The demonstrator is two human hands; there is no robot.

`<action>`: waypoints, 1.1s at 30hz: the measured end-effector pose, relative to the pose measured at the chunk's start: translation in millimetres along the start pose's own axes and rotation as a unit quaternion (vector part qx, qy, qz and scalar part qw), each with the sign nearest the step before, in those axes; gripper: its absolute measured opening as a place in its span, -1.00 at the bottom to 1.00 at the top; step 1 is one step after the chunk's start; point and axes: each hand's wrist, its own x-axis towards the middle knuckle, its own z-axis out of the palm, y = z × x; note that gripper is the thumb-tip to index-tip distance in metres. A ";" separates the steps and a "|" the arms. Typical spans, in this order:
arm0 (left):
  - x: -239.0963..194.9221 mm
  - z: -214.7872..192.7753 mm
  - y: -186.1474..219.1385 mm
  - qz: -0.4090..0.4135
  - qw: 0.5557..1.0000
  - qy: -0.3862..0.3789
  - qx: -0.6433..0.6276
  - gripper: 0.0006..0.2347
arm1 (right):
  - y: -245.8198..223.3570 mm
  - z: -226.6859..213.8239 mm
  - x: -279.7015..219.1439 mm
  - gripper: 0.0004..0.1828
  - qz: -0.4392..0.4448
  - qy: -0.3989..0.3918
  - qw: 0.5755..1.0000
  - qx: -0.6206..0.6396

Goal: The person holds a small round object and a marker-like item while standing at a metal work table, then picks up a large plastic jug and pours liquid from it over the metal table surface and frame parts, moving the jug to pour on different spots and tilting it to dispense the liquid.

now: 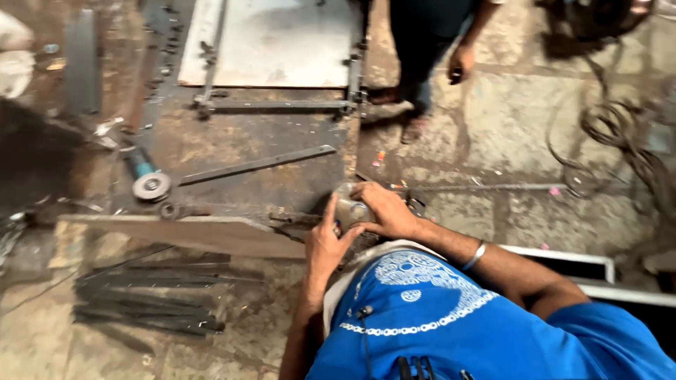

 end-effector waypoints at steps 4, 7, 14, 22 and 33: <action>0.6 0.0 5.6 -0.043 0.999 -0.007 0.022 -0.19 | 1.0 3.7 -4.4 -0.34 0.004 -0.018 1.000 -0.004; -0.5 2.8 3.9 0.011 0.999 0.024 -0.027 -0.20 | 9.6 5.3 -1.6 -0.27 -0.023 -0.001 1.000 0.001; 2.9 6.8 -0.7 0.041 0.998 0.052 -0.014 -0.21 | 2.6 -3.7 0.3 -0.33 0.007 -0.019 1.000 -0.011; 5.8 4.9 -1.2 -0.028 1.000 0.007 -0.012 -0.18 | -6.7 -8.6 11.1 -0.35 0.021 -0.011 1.000 -0.001; -0.9 12.6 -4.8 0.033 0.996 0.085 -0.024 -0.22 | -4.6 -5.1 17.8 -0.33 0.012 -0.016 1.000 -0.012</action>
